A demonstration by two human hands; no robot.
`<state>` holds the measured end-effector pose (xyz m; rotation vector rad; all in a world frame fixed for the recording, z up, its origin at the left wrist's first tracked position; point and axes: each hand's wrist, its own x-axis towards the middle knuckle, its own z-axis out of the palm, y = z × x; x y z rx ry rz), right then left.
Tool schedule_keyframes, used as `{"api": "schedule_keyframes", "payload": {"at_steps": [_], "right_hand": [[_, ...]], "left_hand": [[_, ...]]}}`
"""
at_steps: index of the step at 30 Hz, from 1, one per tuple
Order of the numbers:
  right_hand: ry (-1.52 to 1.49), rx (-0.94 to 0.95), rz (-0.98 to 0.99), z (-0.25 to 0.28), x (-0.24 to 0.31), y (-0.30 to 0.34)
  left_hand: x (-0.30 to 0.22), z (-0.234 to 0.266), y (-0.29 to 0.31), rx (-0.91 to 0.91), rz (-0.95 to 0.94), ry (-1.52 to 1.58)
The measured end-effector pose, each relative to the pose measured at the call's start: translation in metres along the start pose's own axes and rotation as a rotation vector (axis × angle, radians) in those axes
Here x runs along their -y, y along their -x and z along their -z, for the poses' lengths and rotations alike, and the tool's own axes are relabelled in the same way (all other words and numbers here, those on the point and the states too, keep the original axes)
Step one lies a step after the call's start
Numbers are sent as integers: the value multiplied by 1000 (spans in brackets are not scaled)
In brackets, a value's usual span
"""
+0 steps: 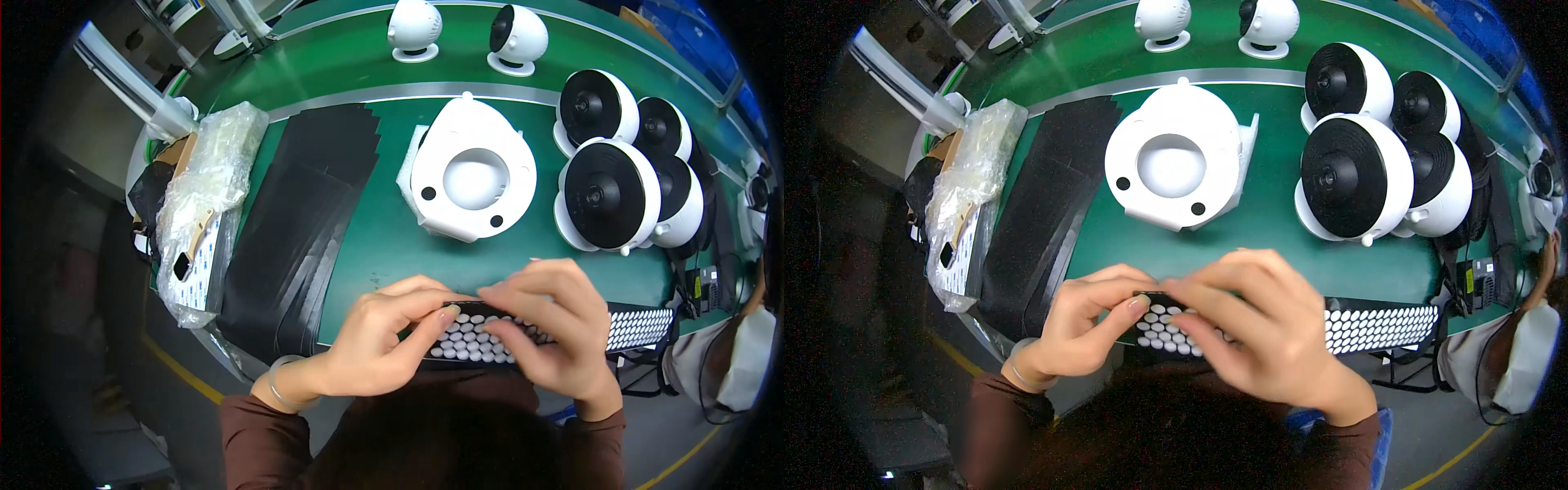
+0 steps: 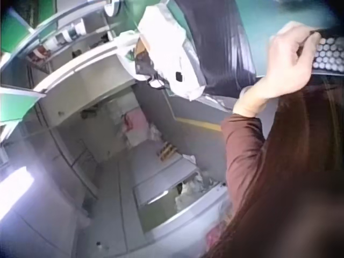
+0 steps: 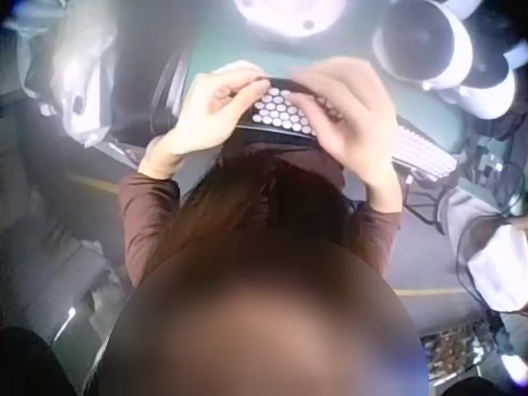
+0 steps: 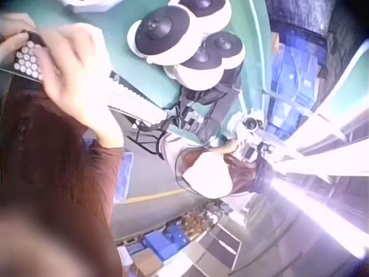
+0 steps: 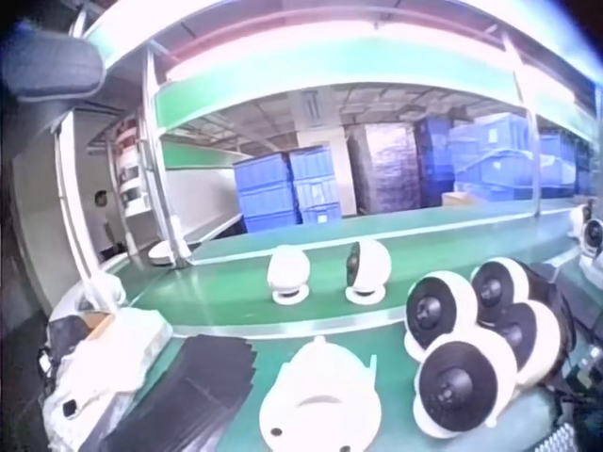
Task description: Attaching small black rubber pads/feet to the base of security camera components.
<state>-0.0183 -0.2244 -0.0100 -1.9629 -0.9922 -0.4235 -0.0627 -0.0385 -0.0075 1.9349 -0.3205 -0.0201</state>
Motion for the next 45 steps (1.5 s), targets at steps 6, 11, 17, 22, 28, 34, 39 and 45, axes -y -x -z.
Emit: {"api": "schedule_keyframes", "payload": {"at_steps": [6,11,17,22,28,34,39,45], "right_hand": [[27,-63,15,-10,9,3],[256,-67,54,-7,21,8],[348,-118,78,-8,23,8],[246,-122,98,-5,17,4],[129,-108,39,-1,20,3],[-152,113,-73,16,16,-15],[-41,41,-35,14,22,-15],[-145,55,-53,11,16,-17]], "left_hand": [[-10,-4,3,-29,-104,-33],[-12,-6,6,-78,-114,-93],[-14,-14,5,-156,-108,-104],[-13,-20,1,-241,-225,-195],[-18,-20,1,-302,-367,-403],[-19,-18,1,-310,-494,-459],[-23,-12,0,-218,-361,-376],[-26,-9,-1,-207,-326,-377]]}}
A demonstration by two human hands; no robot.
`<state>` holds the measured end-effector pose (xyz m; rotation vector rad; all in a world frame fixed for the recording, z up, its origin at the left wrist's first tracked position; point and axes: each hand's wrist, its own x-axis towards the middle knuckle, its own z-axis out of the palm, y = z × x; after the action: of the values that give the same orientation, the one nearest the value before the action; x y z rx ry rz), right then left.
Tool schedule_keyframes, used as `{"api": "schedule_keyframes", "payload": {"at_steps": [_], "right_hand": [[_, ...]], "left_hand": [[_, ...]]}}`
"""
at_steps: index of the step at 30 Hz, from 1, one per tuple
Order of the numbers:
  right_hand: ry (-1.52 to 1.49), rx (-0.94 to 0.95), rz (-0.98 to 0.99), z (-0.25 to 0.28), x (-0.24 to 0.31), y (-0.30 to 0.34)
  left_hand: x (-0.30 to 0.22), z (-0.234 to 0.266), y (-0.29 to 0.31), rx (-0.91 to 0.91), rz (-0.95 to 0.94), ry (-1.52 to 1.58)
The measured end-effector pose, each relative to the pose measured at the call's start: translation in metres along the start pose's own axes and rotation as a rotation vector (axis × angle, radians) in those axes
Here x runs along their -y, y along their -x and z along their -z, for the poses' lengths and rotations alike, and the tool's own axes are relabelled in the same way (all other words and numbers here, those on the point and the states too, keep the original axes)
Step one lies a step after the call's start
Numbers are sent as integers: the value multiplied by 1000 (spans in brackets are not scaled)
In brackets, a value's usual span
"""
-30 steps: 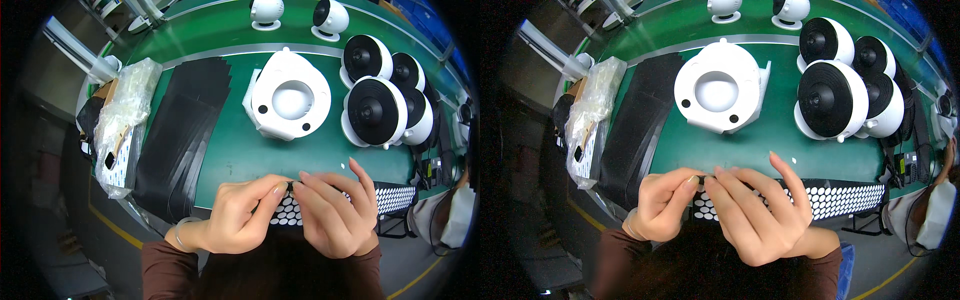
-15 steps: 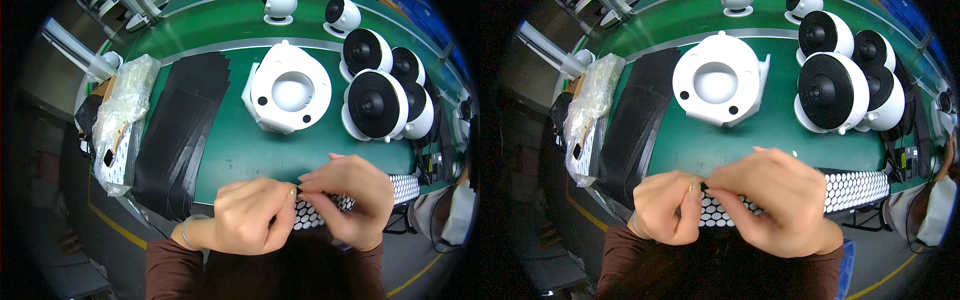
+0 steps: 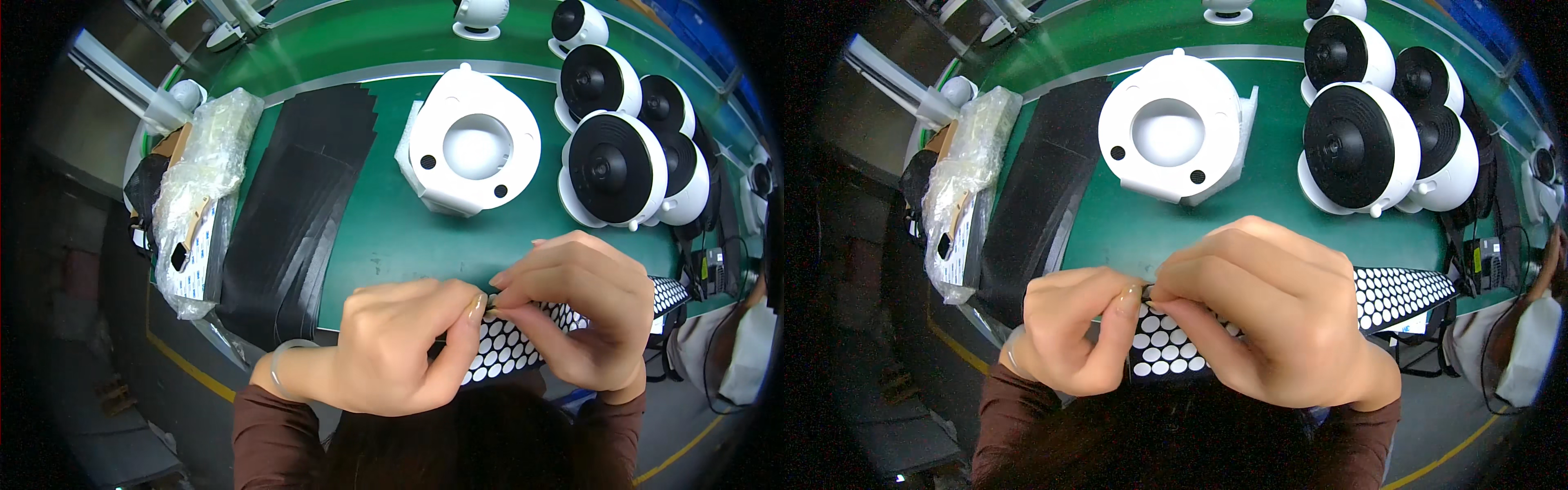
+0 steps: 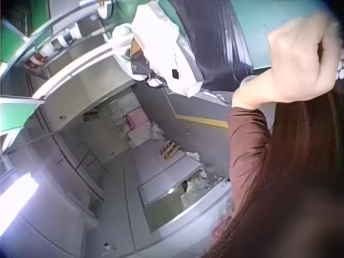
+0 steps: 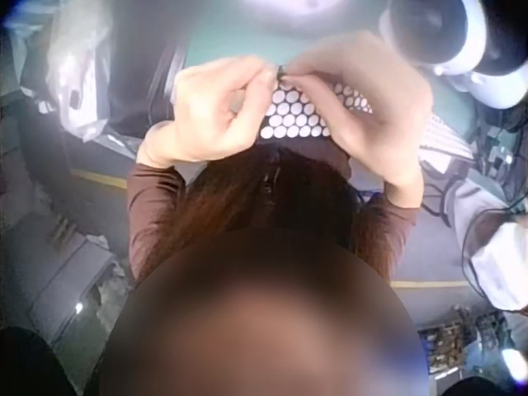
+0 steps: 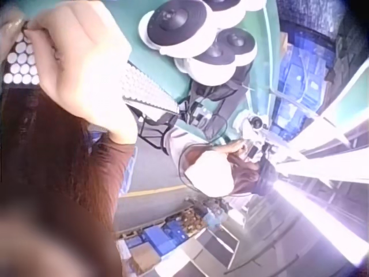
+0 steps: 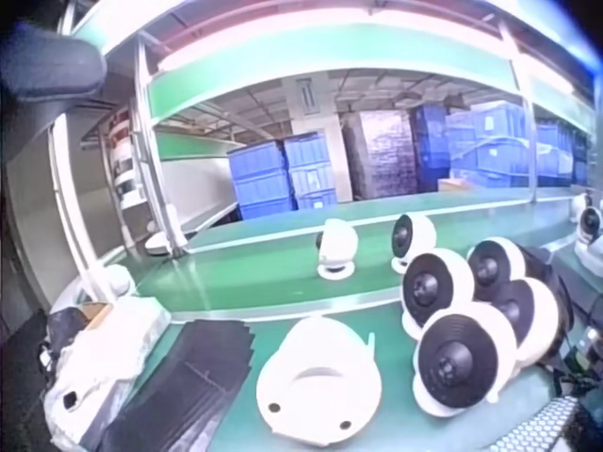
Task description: Attaching small black rubber pads/feet to the base of security camera components.
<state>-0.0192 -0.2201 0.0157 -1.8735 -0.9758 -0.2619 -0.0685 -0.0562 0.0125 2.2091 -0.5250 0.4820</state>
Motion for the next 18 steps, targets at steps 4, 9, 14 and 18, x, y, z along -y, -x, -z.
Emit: {"api": "schedule_keyframes", "payload": {"at_steps": [4,9,14,18], "right_hand": [[-73,-51,28,4,7,3],[-97,-266,-321,19,-8,-16],[-79,-295,-386,6,-42,-37],[-128,-322,-420,4,-44,-38]], "left_hand": [[14,11,-7,84,176,18],[37,28,-8,136,59,-90],[49,25,-3,178,109,5],[57,21,-1,157,169,173]]}}
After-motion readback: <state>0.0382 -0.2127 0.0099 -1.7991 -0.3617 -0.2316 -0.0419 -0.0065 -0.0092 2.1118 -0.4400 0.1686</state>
